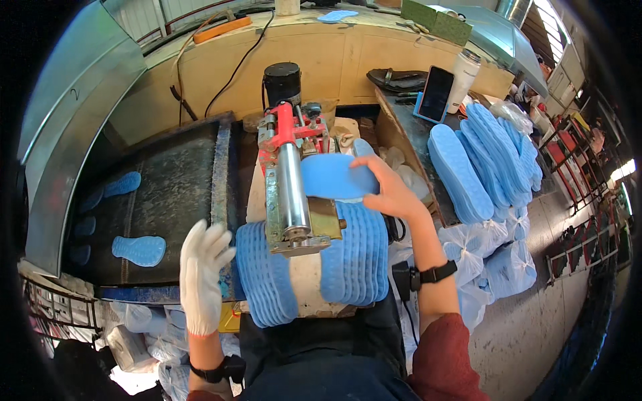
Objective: Heat processing shoe insoles and inspecting finished sandals.
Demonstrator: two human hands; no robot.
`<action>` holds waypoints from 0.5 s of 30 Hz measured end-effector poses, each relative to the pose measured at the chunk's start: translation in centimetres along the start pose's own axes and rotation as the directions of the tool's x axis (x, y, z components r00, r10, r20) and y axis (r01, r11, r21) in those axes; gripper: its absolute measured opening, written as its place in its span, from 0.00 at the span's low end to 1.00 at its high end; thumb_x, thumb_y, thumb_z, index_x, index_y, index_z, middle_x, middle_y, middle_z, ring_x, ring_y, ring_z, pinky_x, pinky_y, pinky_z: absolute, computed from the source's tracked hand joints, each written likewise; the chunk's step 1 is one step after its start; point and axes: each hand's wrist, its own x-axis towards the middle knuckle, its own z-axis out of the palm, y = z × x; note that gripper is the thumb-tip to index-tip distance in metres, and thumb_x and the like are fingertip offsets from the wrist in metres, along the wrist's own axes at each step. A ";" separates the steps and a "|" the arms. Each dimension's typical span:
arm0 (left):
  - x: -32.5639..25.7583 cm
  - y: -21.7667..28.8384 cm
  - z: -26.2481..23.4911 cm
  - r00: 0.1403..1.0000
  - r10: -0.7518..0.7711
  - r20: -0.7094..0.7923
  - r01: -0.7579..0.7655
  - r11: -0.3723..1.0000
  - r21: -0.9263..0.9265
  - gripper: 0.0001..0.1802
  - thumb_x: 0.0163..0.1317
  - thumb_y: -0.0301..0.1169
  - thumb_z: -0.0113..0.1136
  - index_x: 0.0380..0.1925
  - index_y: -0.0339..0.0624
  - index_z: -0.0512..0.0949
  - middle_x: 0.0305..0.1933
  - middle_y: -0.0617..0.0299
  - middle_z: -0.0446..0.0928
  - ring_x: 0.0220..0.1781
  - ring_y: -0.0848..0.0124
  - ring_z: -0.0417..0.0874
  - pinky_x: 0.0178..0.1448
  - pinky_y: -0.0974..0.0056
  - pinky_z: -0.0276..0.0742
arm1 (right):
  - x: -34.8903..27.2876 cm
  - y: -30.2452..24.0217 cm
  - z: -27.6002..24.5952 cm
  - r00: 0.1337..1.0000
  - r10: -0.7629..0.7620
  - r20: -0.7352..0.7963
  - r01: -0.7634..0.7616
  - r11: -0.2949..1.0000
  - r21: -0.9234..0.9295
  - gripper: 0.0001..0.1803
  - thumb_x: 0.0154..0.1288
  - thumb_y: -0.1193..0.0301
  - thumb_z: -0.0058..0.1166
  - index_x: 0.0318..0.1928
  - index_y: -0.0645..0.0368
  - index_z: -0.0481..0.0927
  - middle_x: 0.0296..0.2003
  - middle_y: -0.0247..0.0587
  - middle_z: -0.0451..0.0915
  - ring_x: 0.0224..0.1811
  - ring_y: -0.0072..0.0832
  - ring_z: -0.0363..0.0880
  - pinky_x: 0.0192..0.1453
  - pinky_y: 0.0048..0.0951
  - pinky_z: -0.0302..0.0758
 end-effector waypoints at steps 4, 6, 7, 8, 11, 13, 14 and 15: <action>5.0 0.0 5.1 0.986 0.069 0.149 -0.048 0.990 -0.135 0.35 0.72 0.49 0.38 0.70 0.35 0.52 0.73 0.47 0.56 0.73 0.57 0.58 0.73 0.55 0.56 | 2.3 -0.9 1.0 0.964 -0.261 0.039 0.263 0.937 -0.229 0.32 0.39 0.73 0.53 0.53 0.58 0.71 0.57 0.44 0.69 0.66 0.39 0.64 0.69 0.37 0.58; 7.0 0.1 7.4 0.969 0.181 0.166 -0.163 0.979 -0.119 0.35 0.73 0.49 0.37 0.71 0.36 0.51 0.75 0.47 0.51 0.76 0.57 0.52 0.76 0.54 0.49 | 2.6 -1.9 2.5 0.955 -0.294 0.026 0.288 0.910 -0.298 0.31 0.42 0.73 0.55 0.53 0.58 0.72 0.57 0.44 0.70 0.67 0.40 0.62 0.70 0.37 0.58; 7.5 -0.2 8.2 0.951 0.265 0.159 -0.255 0.963 -0.084 0.35 0.73 0.50 0.35 0.71 0.36 0.51 0.75 0.48 0.50 0.77 0.58 0.50 0.77 0.54 0.46 | 2.4 -2.3 3.1 0.945 -0.327 0.013 0.308 0.875 -0.373 0.29 0.45 0.74 0.58 0.54 0.57 0.73 0.57 0.45 0.70 0.69 0.41 0.61 0.70 0.38 0.59; 8.4 -0.5 8.6 0.949 0.264 0.175 -0.260 0.965 -0.046 0.36 0.73 0.50 0.35 0.71 0.36 0.51 0.75 0.47 0.50 0.77 0.58 0.51 0.77 0.54 0.46 | 1.8 -2.4 3.7 0.947 -0.321 0.016 0.304 0.878 -0.370 0.29 0.45 0.74 0.58 0.54 0.57 0.73 0.57 0.45 0.70 0.69 0.41 0.61 0.70 0.38 0.59; 10.9 -3.5 7.8 0.970 0.136 0.201 -0.146 0.989 0.032 0.36 0.73 0.52 0.34 0.71 0.38 0.50 0.73 0.46 0.53 0.75 0.57 0.54 0.76 0.54 0.49 | -1.4 -0.9 5.8 0.930 -0.290 -0.227 0.187 0.902 -0.388 0.22 0.53 0.75 0.60 0.51 0.58 0.73 0.53 0.44 0.73 0.63 0.35 0.68 0.64 0.34 0.65; 11.7 -5.5 6.6 0.975 0.091 0.202 -0.110 0.990 0.088 0.37 0.73 0.53 0.33 0.71 0.39 0.49 0.72 0.45 0.54 0.73 0.57 0.56 0.76 0.54 0.50 | -4.1 2.2 7.1 0.834 0.050 -0.549 -0.095 0.994 -0.054 0.15 0.60 0.70 0.59 0.47 0.57 0.75 0.47 0.44 0.76 0.50 0.34 0.74 0.54 0.35 0.70; 11.8 -6.6 6.3 0.974 0.088 0.207 -0.113 0.988 0.110 0.37 0.73 0.54 0.33 0.72 0.39 0.49 0.72 0.45 0.55 0.73 0.57 0.58 0.75 0.54 0.51 | -5.4 4.2 7.8 0.796 0.182 -0.578 -0.179 0.982 0.062 0.13 0.60 0.71 0.59 0.45 0.59 0.75 0.42 0.44 0.75 0.45 0.32 0.74 0.50 0.33 0.71; 11.7 -7.5 5.7 0.975 0.086 0.203 -0.114 0.985 0.129 0.37 0.73 0.54 0.32 0.72 0.40 0.48 0.71 0.44 0.56 0.72 0.56 0.59 0.75 0.54 0.52 | -6.4 5.7 8.6 0.747 0.311 -0.587 -0.251 0.951 0.183 0.12 0.60 0.73 0.59 0.44 0.60 0.75 0.37 0.43 0.75 0.39 0.30 0.75 0.46 0.32 0.72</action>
